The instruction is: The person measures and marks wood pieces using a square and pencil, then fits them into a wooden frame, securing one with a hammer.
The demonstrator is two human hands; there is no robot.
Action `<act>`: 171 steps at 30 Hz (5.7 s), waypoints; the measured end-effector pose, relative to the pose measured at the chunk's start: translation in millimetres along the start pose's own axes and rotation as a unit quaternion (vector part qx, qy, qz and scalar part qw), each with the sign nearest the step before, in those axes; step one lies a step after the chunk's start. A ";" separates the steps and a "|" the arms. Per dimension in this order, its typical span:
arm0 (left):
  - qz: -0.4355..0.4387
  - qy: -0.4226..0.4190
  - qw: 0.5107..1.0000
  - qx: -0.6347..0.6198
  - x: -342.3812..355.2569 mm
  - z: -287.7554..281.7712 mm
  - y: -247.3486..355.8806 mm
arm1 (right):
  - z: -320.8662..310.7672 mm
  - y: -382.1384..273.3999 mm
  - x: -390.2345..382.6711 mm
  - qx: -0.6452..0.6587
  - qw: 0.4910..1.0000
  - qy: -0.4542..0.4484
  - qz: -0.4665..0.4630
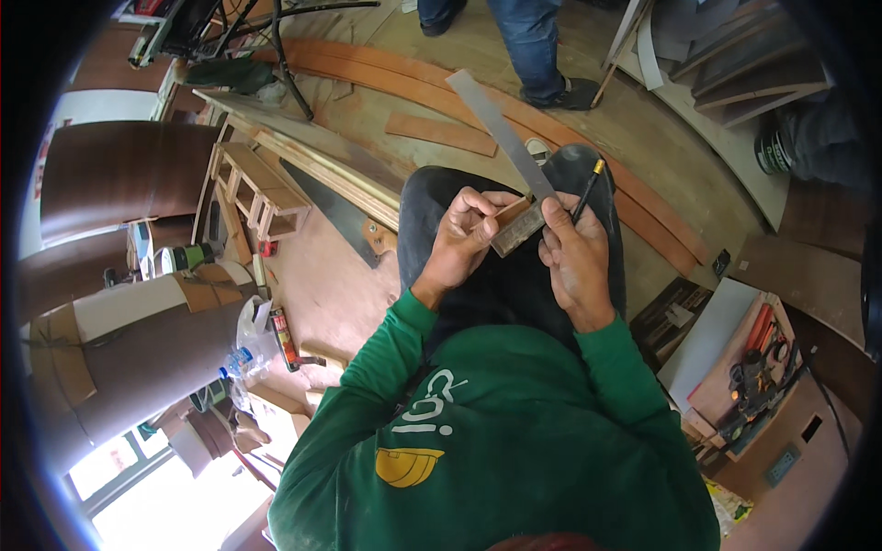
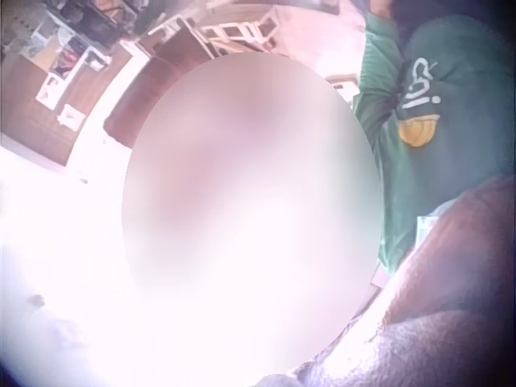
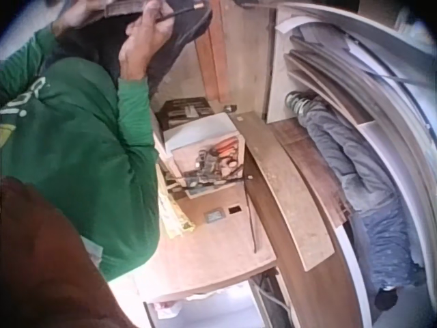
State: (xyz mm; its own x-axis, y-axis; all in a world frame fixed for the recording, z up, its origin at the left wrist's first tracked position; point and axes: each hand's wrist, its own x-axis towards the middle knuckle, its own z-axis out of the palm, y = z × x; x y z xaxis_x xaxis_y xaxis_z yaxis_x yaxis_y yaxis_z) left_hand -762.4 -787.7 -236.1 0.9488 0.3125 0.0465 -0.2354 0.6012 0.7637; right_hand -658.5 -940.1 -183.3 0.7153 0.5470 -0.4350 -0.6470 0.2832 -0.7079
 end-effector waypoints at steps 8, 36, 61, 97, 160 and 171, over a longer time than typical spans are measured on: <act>-0.134 -0.028 0.983 -0.123 -15.6 7.3 13.0 | -1.7 -4.6 -11.9 -0.061 0.998 0.014 -0.013; -0.189 -0.005 0.964 0.188 -6.8 23.2 24.0 | -43.6 -9.6 -20.2 -0.178 0.981 -0.062 0.050; -0.223 -0.171 0.901 0.331 -28.0 48.4 41.9 | -73.2 3.5 -63.0 -0.202 0.959 -0.126 0.153; -0.094 -0.141 0.922 0.349 -62.3 39.1 15.9 | -73.4 -22.6 -60.0 -0.368 0.892 -0.202 0.170; 0.031 0.271 0.820 0.504 -117.3 -77.0 100.2 | -6.4 12.2 -17.4 -0.253 0.943 -0.160 0.148; -0.043 0.578 0.495 0.648 -337.6 -357.9 174.2 | 170.4 267.5 89.5 -0.539 0.673 -0.490 -0.130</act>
State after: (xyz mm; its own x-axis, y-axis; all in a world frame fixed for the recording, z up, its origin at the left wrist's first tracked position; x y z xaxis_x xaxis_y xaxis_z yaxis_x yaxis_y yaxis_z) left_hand -1199.2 -525.3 -349.3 0.0139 0.9884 0.1510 0.8380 -0.0939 0.5376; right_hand -812.6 -681.1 -316.8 -0.0908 0.9957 -0.0168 0.4104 0.0221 -0.9116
